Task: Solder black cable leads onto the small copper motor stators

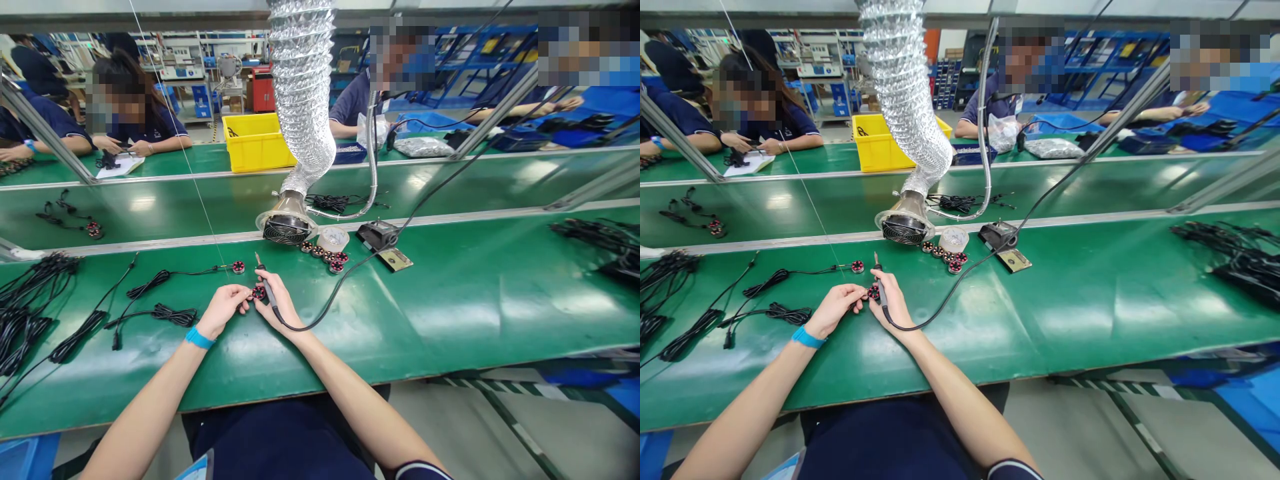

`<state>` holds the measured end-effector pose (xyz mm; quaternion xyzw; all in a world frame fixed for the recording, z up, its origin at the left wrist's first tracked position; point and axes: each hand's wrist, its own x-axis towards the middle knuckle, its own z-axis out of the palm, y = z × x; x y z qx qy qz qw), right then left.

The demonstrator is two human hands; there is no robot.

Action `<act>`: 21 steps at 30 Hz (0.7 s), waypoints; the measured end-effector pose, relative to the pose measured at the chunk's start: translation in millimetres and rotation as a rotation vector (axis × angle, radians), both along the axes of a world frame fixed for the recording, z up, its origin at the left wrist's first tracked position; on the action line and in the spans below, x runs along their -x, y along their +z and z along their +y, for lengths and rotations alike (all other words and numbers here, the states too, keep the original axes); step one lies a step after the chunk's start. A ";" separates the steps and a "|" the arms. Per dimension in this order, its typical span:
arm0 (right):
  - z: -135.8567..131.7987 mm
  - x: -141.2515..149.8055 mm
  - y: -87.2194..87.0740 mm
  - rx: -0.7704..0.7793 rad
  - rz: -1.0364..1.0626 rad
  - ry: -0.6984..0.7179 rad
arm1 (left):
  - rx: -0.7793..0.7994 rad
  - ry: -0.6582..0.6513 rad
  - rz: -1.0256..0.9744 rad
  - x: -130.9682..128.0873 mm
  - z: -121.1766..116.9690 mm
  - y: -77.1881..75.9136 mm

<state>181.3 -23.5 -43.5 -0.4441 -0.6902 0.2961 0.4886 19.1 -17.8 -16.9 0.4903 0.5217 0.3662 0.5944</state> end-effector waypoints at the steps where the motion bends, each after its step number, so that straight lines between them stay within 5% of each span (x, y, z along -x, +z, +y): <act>1: 0.4 -0.2 0.0 -0.002 -0.004 -0.002 | 0.004 0.002 -0.009 0.6 0.3 0.2; 11: 5.3 -2.7 -0.4 -0.021 0.033 0.024 | 0.063 0.034 -0.090 8.4 2.9 -0.2; 21: 0.6 3.2 17.1 -0.113 0.092 0.081 | -0.018 -0.003 0.000 0.9 -2.2 6.8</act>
